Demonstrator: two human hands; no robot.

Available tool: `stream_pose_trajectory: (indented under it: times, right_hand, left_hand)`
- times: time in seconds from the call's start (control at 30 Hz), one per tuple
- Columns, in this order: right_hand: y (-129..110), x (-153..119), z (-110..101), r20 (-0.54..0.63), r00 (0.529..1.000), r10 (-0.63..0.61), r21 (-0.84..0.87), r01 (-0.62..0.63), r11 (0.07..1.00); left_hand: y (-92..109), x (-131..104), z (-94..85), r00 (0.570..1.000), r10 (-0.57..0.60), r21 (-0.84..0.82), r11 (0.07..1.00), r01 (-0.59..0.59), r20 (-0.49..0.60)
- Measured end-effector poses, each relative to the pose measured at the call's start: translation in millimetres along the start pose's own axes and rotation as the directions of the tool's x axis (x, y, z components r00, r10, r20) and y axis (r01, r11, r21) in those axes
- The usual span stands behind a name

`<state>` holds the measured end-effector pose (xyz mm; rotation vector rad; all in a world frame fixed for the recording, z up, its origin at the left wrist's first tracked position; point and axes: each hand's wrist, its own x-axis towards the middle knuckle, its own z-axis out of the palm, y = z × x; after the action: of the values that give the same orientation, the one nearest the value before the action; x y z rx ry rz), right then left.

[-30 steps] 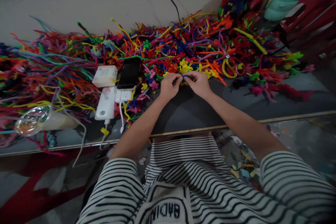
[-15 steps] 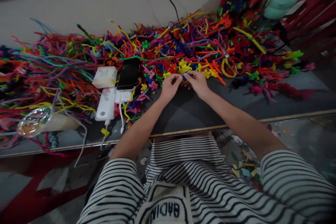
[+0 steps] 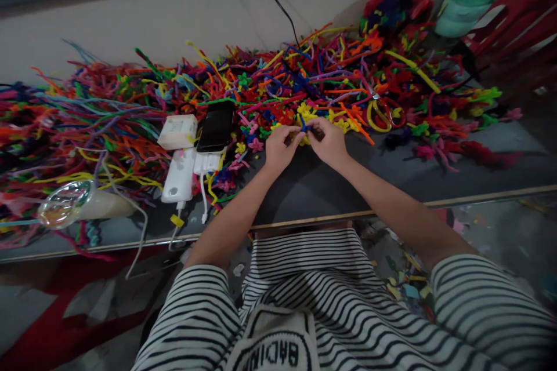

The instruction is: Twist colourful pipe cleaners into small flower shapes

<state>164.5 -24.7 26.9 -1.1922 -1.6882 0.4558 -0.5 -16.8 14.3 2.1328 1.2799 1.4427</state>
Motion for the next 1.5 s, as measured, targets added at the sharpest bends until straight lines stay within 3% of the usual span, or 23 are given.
stream_pose_trajectory:
  times: [0.07,0.17,0.3,0.4,0.53,0.67,0.77,0.87,0.97,1.07,1.17,1.33,1.5]
  right_hand:
    - [-0.7,-0.8,0.0,0.017,1.0,-0.019,-0.07,0.02,0.997]
    - [0.9,-0.2,1.6,0.027,0.997,-0.066,-0.038,0.067,0.997]
    - [5.3,1.7,4.7,-0.002,0.999,0.04,0.112,-0.04,0.993]
    - [7.4,2.2,6.1,0.001,0.994,0.109,0.194,-0.107,0.975]
    - [10.1,3.8,7.1,0.06,0.98,0.189,0.32,-0.198,0.926]
    - [15.9,8.0,7.1,0.278,0.901,0.333,0.465,-0.429,0.774]
    - [19.2,10.6,6.1,0.303,0.868,0.394,0.492,-0.496,0.715]
    - [19.0,10.9,5.0,0.221,0.904,0.365,0.478,-0.427,0.768]
    - [16.2,9.3,3.6,0.114,0.959,0.259,0.403,-0.283,0.87]
    - [13.7,7.7,1.1,0.079,0.983,0.168,0.318,-0.185,0.93]
    - [13.1,7.2,-1.1,0.077,0.995,0.07,0.276,-0.089,0.957]
    - [12.8,8.5,-1.8,0.09,0.996,-0.024,0.211,0.005,0.977]
    - [9.1,7.8,-2.8,0.098,0.995,0.002,0.16,-0.018,0.987]
  left_hand:
    - [-1.1,-1.0,0.4,0.998,0.057,0.057,0.997,-0.057,0.013]
    - [-1.5,-2.6,1.2,0.994,0.11,0.127,0.986,-0.109,-0.001]
    - [-0.9,-3.1,2.5,0.995,0.093,0.128,0.988,-0.087,-0.044]
    - [-2.8,-1.1,3.4,1.0,-0.008,0.024,1.0,0.008,-0.021]
    - [-11.5,2.4,5.3,0.985,-0.138,-0.254,0.954,0.159,0.102]
    - [-18.8,1.6,11.8,0.956,-0.216,-0.464,0.839,0.286,0.199]
    - [-15.9,-1.2,18.4,0.946,-0.277,-0.468,0.823,0.323,0.168]
    - [-8.2,-2.6,19.5,0.955,-0.293,-0.378,0.88,0.287,0.043]
    - [-2.4,-2.1,13.3,0.977,-0.204,-0.233,0.954,0.187,-0.055]
    - [-1.4,-1.3,7.0,0.999,-0.021,-0.058,0.998,0.019,-0.048]
    - [-2.4,-1.8,5.5,0.993,0.105,0.089,0.991,-0.1,-0.048]
    - [-2.7,-2.5,4.4,0.985,0.153,0.198,0.971,-0.134,-0.084]
    - [0.7,-1.6,0.5,0.988,0.156,0.166,0.974,-0.153,-0.001]
